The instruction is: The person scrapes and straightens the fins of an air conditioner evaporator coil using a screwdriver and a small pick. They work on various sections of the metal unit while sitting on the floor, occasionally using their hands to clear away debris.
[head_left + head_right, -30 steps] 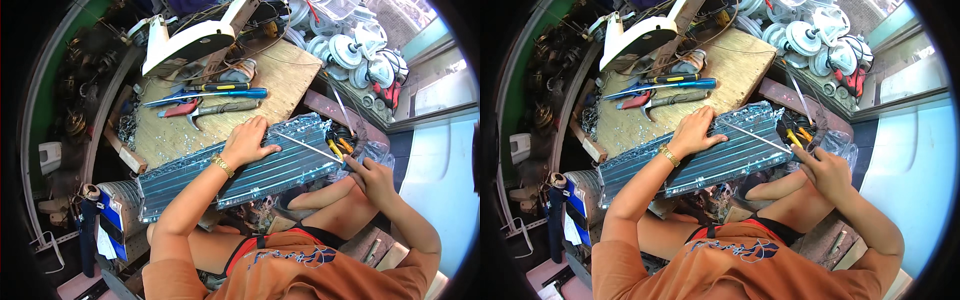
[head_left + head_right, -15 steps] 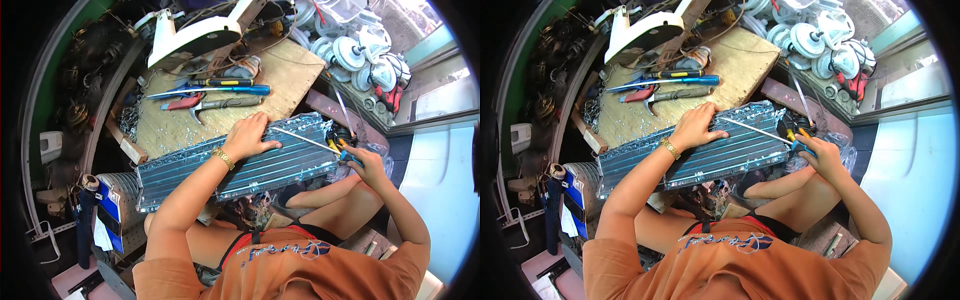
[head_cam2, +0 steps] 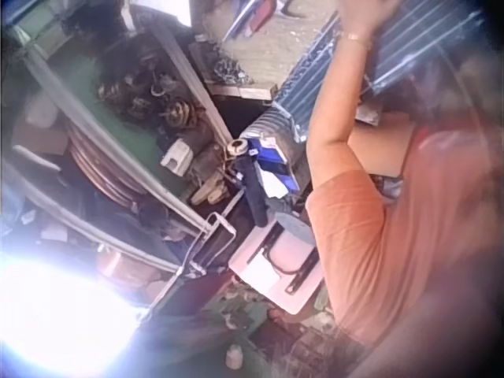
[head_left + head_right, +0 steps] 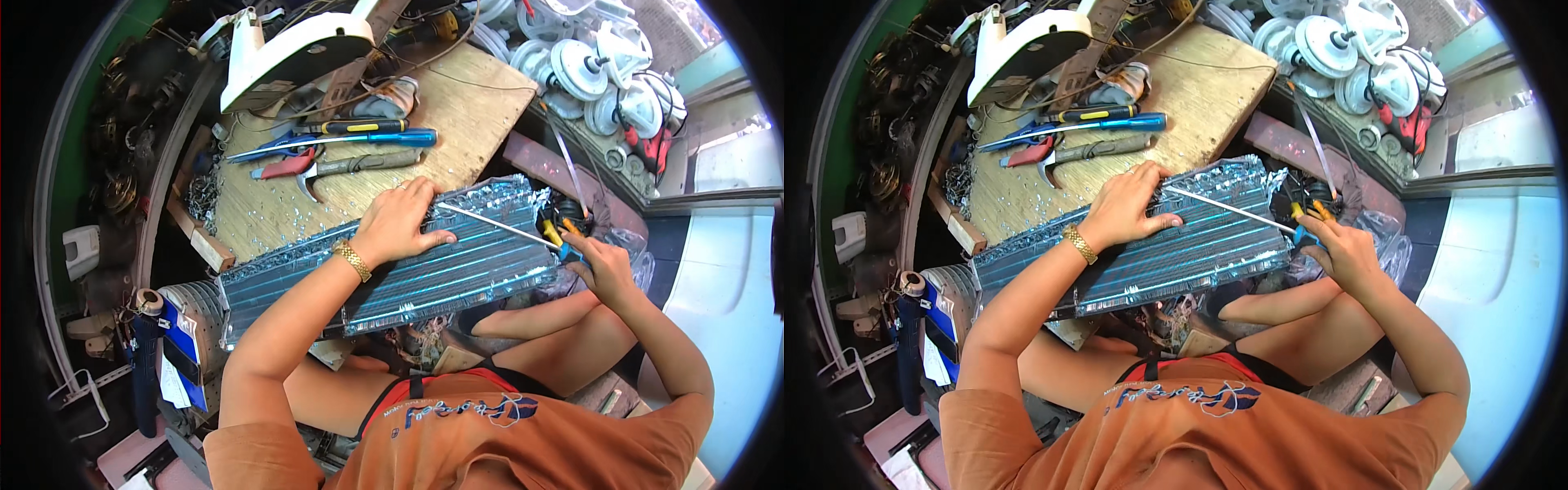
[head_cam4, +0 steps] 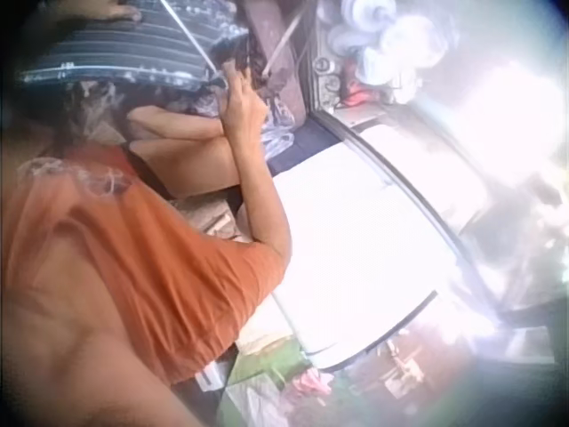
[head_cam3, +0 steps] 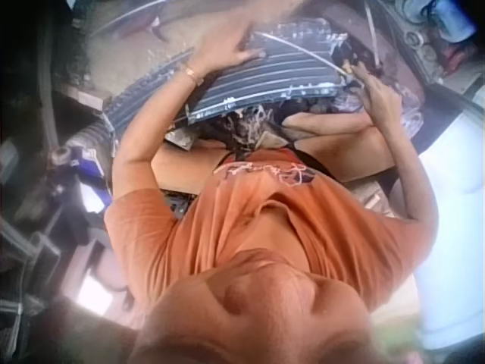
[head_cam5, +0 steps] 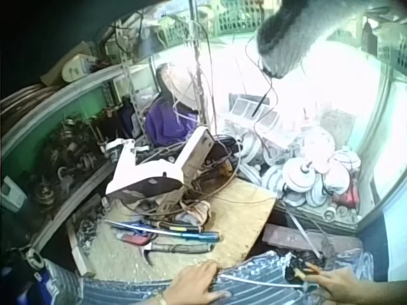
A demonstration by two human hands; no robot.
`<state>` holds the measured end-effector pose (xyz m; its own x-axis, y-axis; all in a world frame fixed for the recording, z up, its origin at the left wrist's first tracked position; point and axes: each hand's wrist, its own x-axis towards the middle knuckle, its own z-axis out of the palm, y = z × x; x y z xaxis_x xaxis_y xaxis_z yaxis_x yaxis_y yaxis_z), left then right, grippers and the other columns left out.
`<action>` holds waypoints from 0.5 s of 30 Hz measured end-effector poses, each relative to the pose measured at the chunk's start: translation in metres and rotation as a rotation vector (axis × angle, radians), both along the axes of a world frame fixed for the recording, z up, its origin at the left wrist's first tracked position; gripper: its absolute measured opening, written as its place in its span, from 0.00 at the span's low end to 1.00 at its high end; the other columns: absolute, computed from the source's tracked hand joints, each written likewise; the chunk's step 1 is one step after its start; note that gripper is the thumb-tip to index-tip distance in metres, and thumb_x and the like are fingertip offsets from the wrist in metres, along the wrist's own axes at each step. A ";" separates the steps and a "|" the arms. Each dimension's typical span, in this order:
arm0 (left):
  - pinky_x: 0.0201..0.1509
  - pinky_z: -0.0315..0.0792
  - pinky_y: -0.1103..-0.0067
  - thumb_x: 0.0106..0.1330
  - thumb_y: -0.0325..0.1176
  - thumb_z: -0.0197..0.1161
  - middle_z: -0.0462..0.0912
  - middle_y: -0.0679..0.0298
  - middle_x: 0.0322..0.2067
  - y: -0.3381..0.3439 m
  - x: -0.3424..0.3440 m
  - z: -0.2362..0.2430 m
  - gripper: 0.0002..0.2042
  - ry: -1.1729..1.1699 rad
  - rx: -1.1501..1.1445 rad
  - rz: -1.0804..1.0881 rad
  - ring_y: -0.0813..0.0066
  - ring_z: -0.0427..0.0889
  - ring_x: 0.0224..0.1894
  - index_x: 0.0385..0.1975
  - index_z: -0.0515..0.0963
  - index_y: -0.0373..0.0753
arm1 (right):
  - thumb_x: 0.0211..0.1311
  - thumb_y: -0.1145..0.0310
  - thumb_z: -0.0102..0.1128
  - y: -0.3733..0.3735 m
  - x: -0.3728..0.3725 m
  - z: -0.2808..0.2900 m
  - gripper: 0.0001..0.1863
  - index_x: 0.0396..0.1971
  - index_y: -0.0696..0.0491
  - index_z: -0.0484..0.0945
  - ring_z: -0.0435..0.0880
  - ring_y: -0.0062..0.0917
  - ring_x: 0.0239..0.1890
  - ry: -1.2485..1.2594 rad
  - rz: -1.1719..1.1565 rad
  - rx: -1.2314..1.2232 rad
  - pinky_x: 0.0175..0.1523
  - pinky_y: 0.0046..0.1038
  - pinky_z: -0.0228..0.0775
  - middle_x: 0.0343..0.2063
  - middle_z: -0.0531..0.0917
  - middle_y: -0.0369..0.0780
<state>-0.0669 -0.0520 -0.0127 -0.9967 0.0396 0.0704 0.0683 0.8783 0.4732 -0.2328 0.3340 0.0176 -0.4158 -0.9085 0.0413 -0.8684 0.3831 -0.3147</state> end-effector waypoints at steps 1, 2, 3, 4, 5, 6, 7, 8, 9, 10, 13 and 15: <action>0.54 0.75 0.61 0.59 0.69 0.68 0.80 0.52 0.46 -0.001 0.002 0.000 0.40 -0.011 -0.001 0.001 0.49 0.83 0.50 0.54 0.75 0.34 | 0.58 0.57 0.74 -0.001 -0.002 -0.006 0.31 0.64 0.42 0.79 0.87 0.39 0.32 -0.011 0.001 -0.001 0.34 0.38 0.78 0.40 0.88 0.41; 0.54 0.75 0.61 0.58 0.69 0.69 0.80 0.52 0.46 -0.001 0.006 -0.001 0.41 -0.038 0.006 0.008 0.49 0.83 0.49 0.54 0.75 0.34 | 0.58 0.57 0.74 -0.002 -0.002 -0.013 0.31 0.64 0.41 0.80 0.86 0.37 0.30 0.066 0.039 -0.001 0.34 0.37 0.78 0.38 0.86 0.40; 0.54 0.75 0.61 0.58 0.69 0.69 0.80 0.52 0.46 0.000 0.009 -0.002 0.41 -0.057 0.015 0.016 0.49 0.83 0.49 0.54 0.75 0.34 | 0.57 0.56 0.74 -0.001 -0.004 -0.018 0.31 0.64 0.41 0.80 0.85 0.35 0.29 0.149 0.078 0.001 0.33 0.36 0.78 0.36 0.84 0.38; 0.54 0.75 0.61 0.57 0.69 0.70 0.80 0.52 0.46 0.002 0.006 0.001 0.41 -0.044 0.006 0.013 0.49 0.83 0.50 0.55 0.75 0.34 | 0.56 0.55 0.73 0.000 -0.009 -0.025 0.32 0.64 0.41 0.80 0.83 0.32 0.29 0.197 0.101 -0.050 0.32 0.35 0.77 0.32 0.80 0.36; 0.54 0.75 0.61 0.57 0.69 0.70 0.80 0.52 0.46 0.005 0.002 0.003 0.41 -0.031 0.000 0.012 0.49 0.83 0.50 0.55 0.75 0.34 | 0.56 0.55 0.73 0.003 -0.013 -0.033 0.32 0.64 0.41 0.80 0.83 0.32 0.29 0.210 0.100 -0.055 0.32 0.35 0.77 0.32 0.80 0.36; 0.54 0.76 0.61 0.56 0.69 0.70 0.81 0.53 0.46 0.009 -0.001 0.008 0.41 -0.021 -0.033 0.017 0.50 0.83 0.51 0.54 0.75 0.35 | 0.55 0.55 0.74 0.007 -0.015 -0.043 0.32 0.63 0.41 0.80 0.83 0.31 0.29 0.245 0.090 -0.103 0.32 0.35 0.77 0.32 0.80 0.36; 0.55 0.77 0.61 0.56 0.69 0.70 0.81 0.53 0.47 0.013 -0.001 0.009 0.40 -0.012 -0.063 0.023 0.51 0.83 0.52 0.53 0.75 0.36 | 0.55 0.55 0.74 0.010 -0.015 -0.048 0.32 0.63 0.42 0.80 0.83 0.31 0.29 0.278 0.081 -0.147 0.32 0.35 0.77 0.31 0.79 0.36; 0.55 0.76 0.61 0.55 0.69 0.70 0.81 0.53 0.47 0.014 -0.004 0.008 0.40 -0.001 -0.052 0.023 0.51 0.83 0.52 0.53 0.76 0.37 | 0.55 0.55 0.74 0.012 -0.019 -0.052 0.32 0.62 0.42 0.81 0.83 0.31 0.29 0.276 0.079 -0.114 0.32 0.34 0.76 0.31 0.78 0.36; 0.55 0.76 0.61 0.55 0.69 0.70 0.81 0.53 0.47 0.015 -0.001 0.003 0.40 0.020 -0.060 0.024 0.51 0.83 0.52 0.53 0.76 0.37 | 0.55 0.55 0.74 0.008 -0.020 -0.046 0.30 0.60 0.43 0.80 0.84 0.31 0.29 0.293 0.103 -0.097 0.32 0.34 0.77 0.28 0.77 0.36; 0.55 0.76 0.61 0.56 0.69 0.70 0.81 0.54 0.47 0.013 -0.001 0.004 0.39 0.006 -0.038 0.029 0.51 0.83 0.52 0.52 0.76 0.37 | 0.56 0.55 0.74 0.007 -0.019 -0.038 0.30 0.60 0.43 0.80 0.85 0.32 0.30 0.254 0.089 -0.086 0.33 0.35 0.77 0.29 0.79 0.37; 0.57 0.74 0.61 0.57 0.69 0.69 0.80 0.54 0.49 0.005 0.004 0.008 0.39 -0.065 -0.072 0.031 0.52 0.82 0.54 0.53 0.76 0.38 | 0.61 0.58 0.73 -0.006 0.002 0.029 0.26 0.59 0.44 0.80 0.88 0.39 0.34 0.040 0.033 -0.109 0.39 0.39 0.79 0.32 0.86 0.41; 0.60 0.72 0.60 0.57 0.70 0.69 0.79 0.54 0.52 0.007 0.008 0.005 0.40 -0.062 -0.160 0.069 0.54 0.80 0.58 0.56 0.76 0.39 | 0.65 0.62 0.69 0.000 0.024 0.074 0.21 0.58 0.46 0.80 0.88 0.43 0.35 -0.208 -0.079 0.080 0.42 0.41 0.78 0.35 0.88 0.45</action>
<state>-0.0592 -0.0449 -0.0074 -0.9997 -0.0229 0.0073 -0.0192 0.9445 0.3281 -0.2088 0.3335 0.0914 -0.4780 -0.8696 -0.1236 -0.7544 0.4785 -0.4493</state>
